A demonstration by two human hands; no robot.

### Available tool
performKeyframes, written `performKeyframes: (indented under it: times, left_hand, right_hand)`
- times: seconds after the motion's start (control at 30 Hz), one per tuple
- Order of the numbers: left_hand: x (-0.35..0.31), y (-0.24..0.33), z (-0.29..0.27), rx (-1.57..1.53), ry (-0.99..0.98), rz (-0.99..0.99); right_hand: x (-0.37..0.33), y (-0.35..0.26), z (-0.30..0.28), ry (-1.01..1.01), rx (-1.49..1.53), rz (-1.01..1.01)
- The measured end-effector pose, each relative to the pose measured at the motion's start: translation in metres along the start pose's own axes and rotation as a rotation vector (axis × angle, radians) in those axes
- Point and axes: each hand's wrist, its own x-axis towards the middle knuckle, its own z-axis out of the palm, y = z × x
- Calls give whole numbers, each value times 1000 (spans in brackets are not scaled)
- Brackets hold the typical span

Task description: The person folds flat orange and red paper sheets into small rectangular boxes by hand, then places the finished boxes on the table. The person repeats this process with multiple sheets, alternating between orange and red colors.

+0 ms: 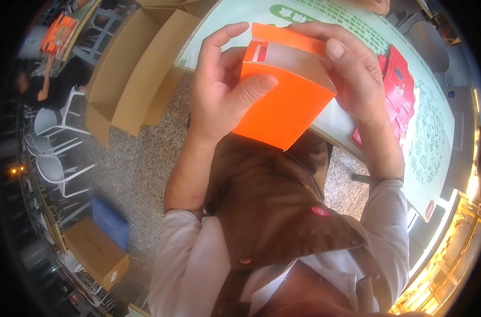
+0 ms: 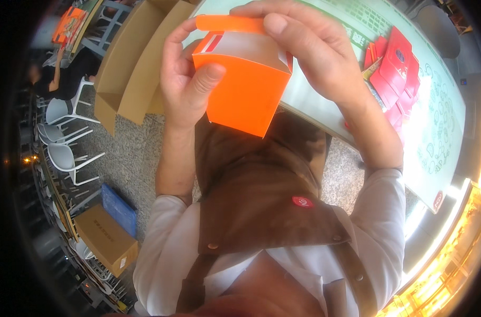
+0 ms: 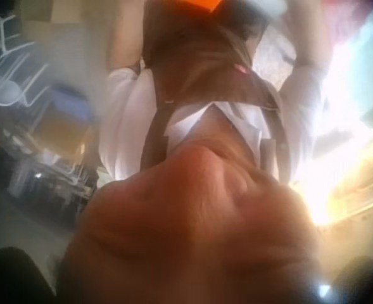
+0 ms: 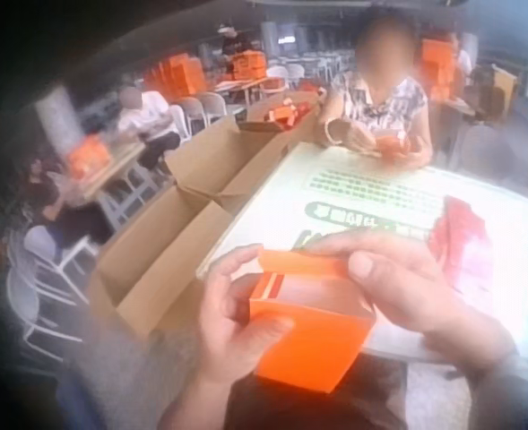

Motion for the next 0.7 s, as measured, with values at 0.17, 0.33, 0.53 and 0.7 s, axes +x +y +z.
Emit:
performKeyframes:
  times: [0.17, 0.33, 0.53, 0.7]
  left_hand:
    - [1, -1, -4, 84, -5, 31]
    - [-2, 3, -6, 81, -38, 43]
    - [-5, 4, -5, 99, -45, 109]
    - [-5, 9, -8, 164, -78, 115]
  right_hand:
    - [0, -1, 11, 0, -1, -3]
    - [5, 5, 5, 59, 151, 49]
    - [7, 9, 2, 72, 193, 80]
    - [3, 5, 5, 90, 162, 77]
